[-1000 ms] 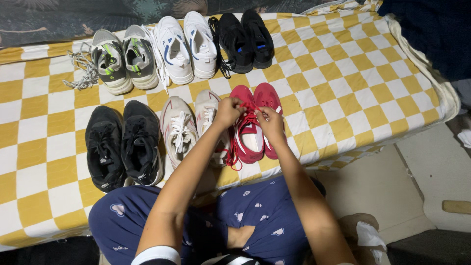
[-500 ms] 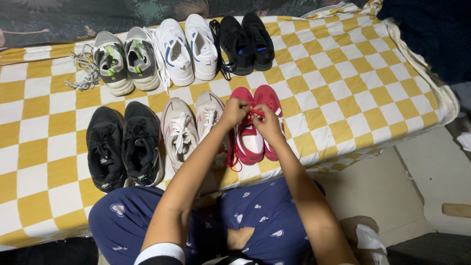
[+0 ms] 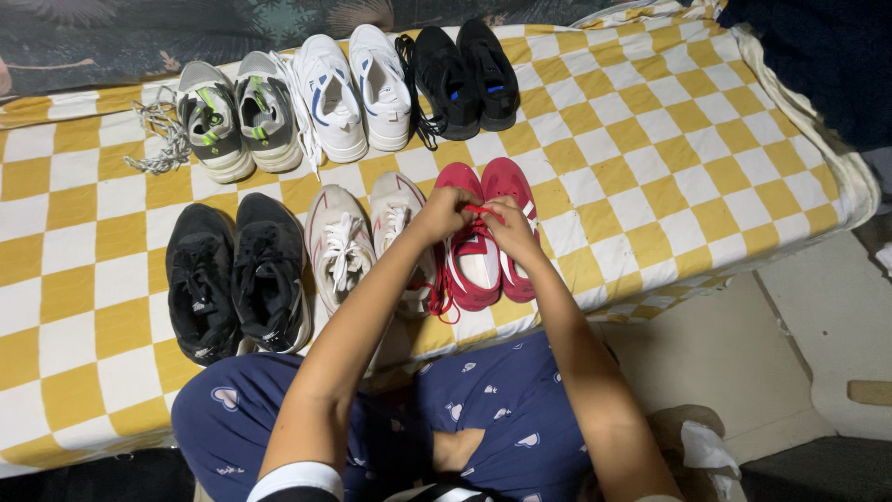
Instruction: The person sits on the floor and repeatedly threads a red shoelace through the eyelets of a pair of red sneakers, then ties the laces. The person repeats this threading and tying process multiple times on the same pair of shoes.
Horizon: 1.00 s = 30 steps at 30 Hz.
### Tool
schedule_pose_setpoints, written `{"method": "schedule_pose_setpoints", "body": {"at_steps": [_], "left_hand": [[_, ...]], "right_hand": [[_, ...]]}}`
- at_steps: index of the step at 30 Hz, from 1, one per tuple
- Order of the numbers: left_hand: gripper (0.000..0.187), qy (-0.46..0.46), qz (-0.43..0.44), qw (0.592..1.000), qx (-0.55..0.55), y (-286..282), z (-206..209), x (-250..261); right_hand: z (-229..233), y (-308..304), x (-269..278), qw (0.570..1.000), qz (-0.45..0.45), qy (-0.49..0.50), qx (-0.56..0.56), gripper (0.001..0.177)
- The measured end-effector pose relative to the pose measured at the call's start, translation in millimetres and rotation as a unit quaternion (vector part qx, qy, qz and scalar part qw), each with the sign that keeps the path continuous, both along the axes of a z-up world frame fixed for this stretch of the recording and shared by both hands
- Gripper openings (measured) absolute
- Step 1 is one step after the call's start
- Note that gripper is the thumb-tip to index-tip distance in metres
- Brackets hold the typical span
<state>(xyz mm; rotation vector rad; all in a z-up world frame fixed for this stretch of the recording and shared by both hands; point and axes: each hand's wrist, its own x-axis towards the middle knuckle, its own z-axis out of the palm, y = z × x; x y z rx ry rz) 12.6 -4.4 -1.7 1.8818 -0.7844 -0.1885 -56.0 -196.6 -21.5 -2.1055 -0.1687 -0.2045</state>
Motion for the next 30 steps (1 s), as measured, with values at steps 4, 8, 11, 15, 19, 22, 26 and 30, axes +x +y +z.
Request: {"method": "schedule_pose_setpoints", "body": {"at_steps": [4,8,11,15,19,22,26,30], "left_hand": [[0.016,-0.186,0.043,0.98,0.049,-3.0,-15.1,1.7],[0.012,-0.11,0.066,0.991,0.029,-9.8,-33.4,8.9],[0.016,0.172,0.054,0.983,0.018,-10.4,-40.5,16.7],[0.02,0.362,0.037,0.932,0.002,-6.5,-42.5,23.5],[0.014,0.383,0.015,0.924,-0.008,-8.7,-48.8,30.0],[0.011,0.374,0.047,0.926,-0.028,-11.1,-54.7,37.4],[0.011,0.312,0.149,0.938,-0.003,-10.8,-62.2,46.3],[0.021,0.198,0.224,0.954,0.01,-6.8,-68.7,42.6]], "right_hand": [[-13.7,-3.4,7.1,0.999,-0.008,0.031,0.022,0.019],[-2.1,3.4,0.0,0.998,-0.047,0.023,-0.035,0.017],[20.9,9.6,-20.1,0.986,-0.101,-0.089,-0.096,0.026],[50.7,27.3,-49.6,0.957,-0.148,-0.18,-0.174,0.03],[65.2,35.5,-50.3,0.942,-0.097,-0.21,-0.244,0.02],[66.8,32.6,-44.3,0.944,-0.101,-0.194,-0.247,0.016],[64.1,18.7,-48.5,0.957,-0.099,-0.162,-0.22,0.013],[64.8,6.5,-67.3,0.967,-0.083,-0.133,-0.201,0.01]]}}
